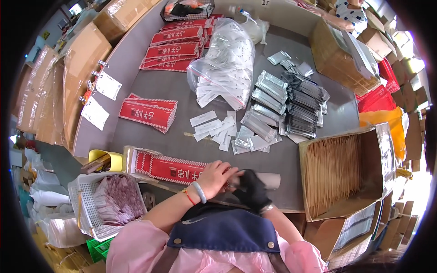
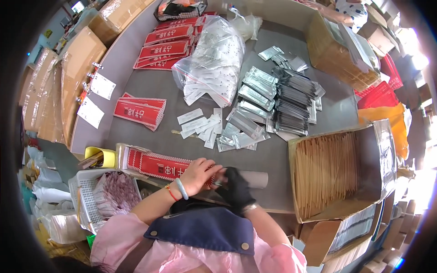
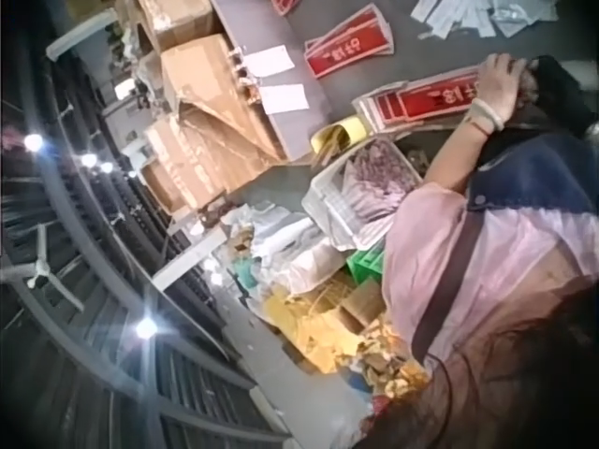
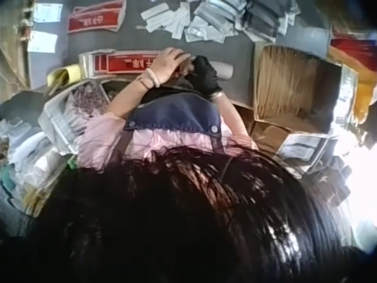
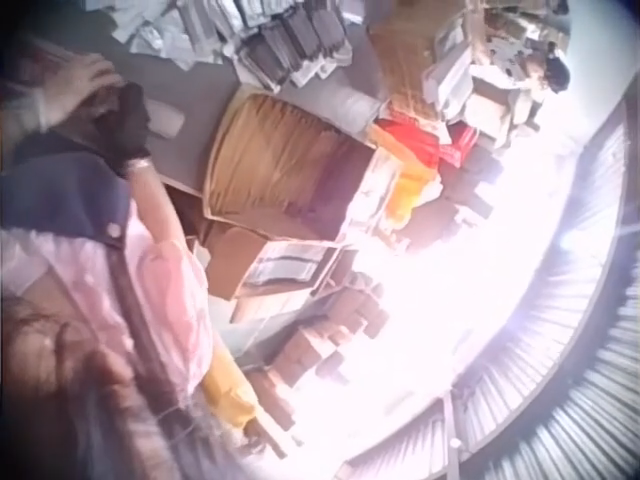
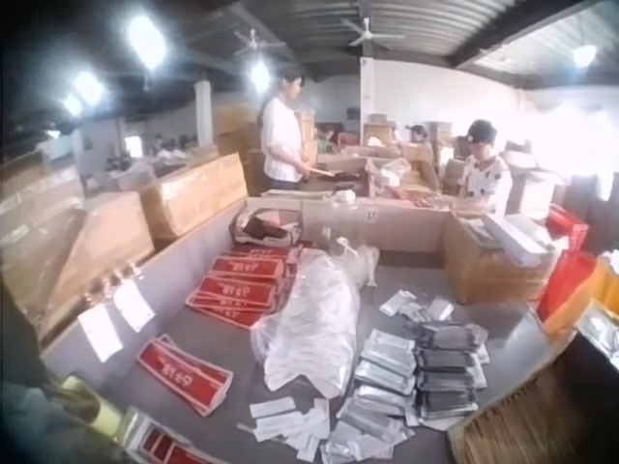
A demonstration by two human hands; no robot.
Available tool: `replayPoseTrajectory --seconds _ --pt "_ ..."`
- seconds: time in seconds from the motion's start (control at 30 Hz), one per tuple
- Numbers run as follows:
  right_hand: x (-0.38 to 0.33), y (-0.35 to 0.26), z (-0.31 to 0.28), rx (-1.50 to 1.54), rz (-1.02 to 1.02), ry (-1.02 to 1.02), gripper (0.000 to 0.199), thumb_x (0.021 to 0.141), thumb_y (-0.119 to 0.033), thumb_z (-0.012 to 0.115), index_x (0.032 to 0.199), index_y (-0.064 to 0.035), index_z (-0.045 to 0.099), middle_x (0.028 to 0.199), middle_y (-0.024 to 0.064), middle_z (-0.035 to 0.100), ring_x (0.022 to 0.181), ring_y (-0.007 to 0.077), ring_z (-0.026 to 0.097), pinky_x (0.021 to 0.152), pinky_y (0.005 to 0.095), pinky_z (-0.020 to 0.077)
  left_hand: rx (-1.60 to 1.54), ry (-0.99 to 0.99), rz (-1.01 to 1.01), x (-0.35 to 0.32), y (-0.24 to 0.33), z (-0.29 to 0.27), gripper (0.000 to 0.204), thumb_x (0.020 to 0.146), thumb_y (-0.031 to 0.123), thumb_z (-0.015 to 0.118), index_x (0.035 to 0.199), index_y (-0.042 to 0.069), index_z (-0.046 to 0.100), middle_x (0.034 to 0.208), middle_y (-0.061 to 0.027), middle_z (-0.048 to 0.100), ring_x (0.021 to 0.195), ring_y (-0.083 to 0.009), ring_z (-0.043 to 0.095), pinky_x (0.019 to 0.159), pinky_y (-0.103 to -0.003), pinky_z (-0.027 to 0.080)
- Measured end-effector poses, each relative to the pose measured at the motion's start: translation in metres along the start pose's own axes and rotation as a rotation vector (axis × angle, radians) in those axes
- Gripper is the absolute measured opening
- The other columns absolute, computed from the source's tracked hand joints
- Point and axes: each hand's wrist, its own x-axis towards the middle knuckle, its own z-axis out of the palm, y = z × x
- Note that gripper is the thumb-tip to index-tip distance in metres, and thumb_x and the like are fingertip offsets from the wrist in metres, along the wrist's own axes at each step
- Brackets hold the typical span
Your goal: Packaging thin wooden sticks into plastic sleeves and small red cardboard boxes.
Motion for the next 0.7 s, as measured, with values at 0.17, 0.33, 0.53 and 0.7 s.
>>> replayPoseTrajectory --seconds 0.17,0.33,0.53,0.7 --pt "0.004 -0.001 -0.031 -0.583 -0.155 -0.124 0.066 0.059 -0.038 0.082 0.114 -0.0121 0.058 0.11 0.0094 0.059 0.103 0.0318 0.055 0.091 0.0471 0.0385 0.233 -0.254 0.128 0.009 0.014 -0.018 0.024 0.071 0.019 0.071 0.095 0.017 0.067 0.103 -0.0076 0.055 0.097 -0.0287 0.052 0.079 -0.04 0.047" --pt "0.005 -0.03 -0.075 -0.579 -0.092 0.045 0.064 0.057 -0.033 0.082 0.112 -0.0111 0.058 0.108 0.0098 0.06 0.101 0.0325 0.055 0.09 0.0462 0.0394 0.242 -0.139 0.192 0.031 0.002 -0.107 0.01 0.068 0.011 0.063 0.078 0.012 0.062 0.098 -0.0078 0.053 0.093 -0.0275 0.052 0.077 -0.04 0.046" --pt "-0.005 -0.013 -0.077 -0.683 0.025 0.095 0.06 0.061 -0.032 0.082 0.11 -0.0081 0.058 0.1 0.0094 0.06 0.096 0.0325 0.057 0.085 0.0454 0.0402 0.3 0.39 -0.239 0.0 -0.056 -0.094 0.052 0.061 0.014 0.078 0.11 0.004 0.063 0.123 -0.0196 0.051 0.111 -0.0396 0.051 0.094 -0.049 0.044" --pt "-0.005 -0.016 -0.064 -0.68 0.022 0.048 0.06 0.058 -0.036 0.083 0.107 -0.0098 0.059 0.097 0.01 0.059 0.093 0.0319 0.057 0.082 0.0451 0.0418 0.147 0.201 -0.525 -0.02 -0.006 -0.002 0.089 0.059 0.039 0.086 0.134 0.008 0.049 0.141 -0.0197 0.038 0.131 -0.0428 0.034 0.105 -0.062 0.027"
